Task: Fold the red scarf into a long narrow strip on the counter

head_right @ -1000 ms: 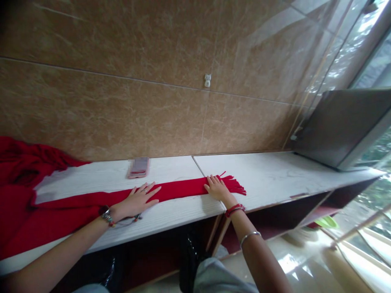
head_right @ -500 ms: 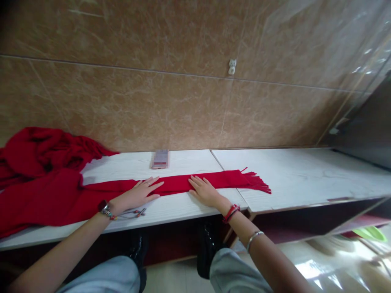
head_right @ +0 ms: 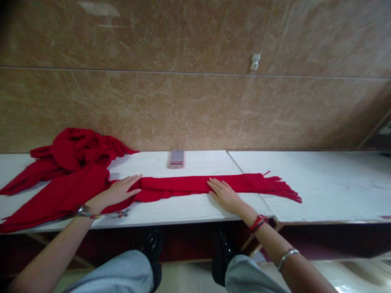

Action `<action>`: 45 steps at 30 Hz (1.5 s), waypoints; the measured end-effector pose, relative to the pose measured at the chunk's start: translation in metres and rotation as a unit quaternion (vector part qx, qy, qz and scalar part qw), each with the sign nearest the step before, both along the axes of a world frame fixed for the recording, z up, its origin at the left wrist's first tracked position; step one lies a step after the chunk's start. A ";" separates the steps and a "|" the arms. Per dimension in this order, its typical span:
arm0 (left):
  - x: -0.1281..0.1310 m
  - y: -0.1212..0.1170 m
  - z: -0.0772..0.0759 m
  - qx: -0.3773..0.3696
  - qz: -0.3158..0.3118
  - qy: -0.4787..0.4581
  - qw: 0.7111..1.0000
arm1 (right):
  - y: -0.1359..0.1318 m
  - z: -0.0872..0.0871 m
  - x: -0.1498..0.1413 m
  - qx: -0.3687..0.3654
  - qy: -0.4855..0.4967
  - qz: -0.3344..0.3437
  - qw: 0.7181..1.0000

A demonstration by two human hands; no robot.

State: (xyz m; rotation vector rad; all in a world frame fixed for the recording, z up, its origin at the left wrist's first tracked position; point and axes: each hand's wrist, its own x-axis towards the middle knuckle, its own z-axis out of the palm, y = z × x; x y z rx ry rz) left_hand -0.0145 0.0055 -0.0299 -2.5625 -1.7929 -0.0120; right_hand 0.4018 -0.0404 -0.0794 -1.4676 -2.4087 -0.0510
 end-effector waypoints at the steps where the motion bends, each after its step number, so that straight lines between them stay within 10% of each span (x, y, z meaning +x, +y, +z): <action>1: -0.010 0.000 -0.001 -0.003 0.007 -0.007 1.000 | 0.001 -0.001 0.001 0.001 -0.005 0.000 1.000; 14: -0.037 -0.003 0.011 0.125 0.026 0.034 0.991 | 0.018 0.016 -0.110 -0.007 0.030 0.085 0.996; 26: -0.117 0.011 0.009 0.270 0.029 0.108 0.956 | 0.035 -0.015 -0.096 0.080 -0.003 0.141 0.987; 36: -0.116 -0.008 0.041 0.360 -0.044 0.122 0.924 | 0.029 -0.007 -0.090 0.110 0.050 0.113 0.986; 45: -0.147 -0.055 0.022 0.231 -0.137 0.152 0.951 | 0.014 -0.004 -0.073 0.122 0.098 0.098 0.983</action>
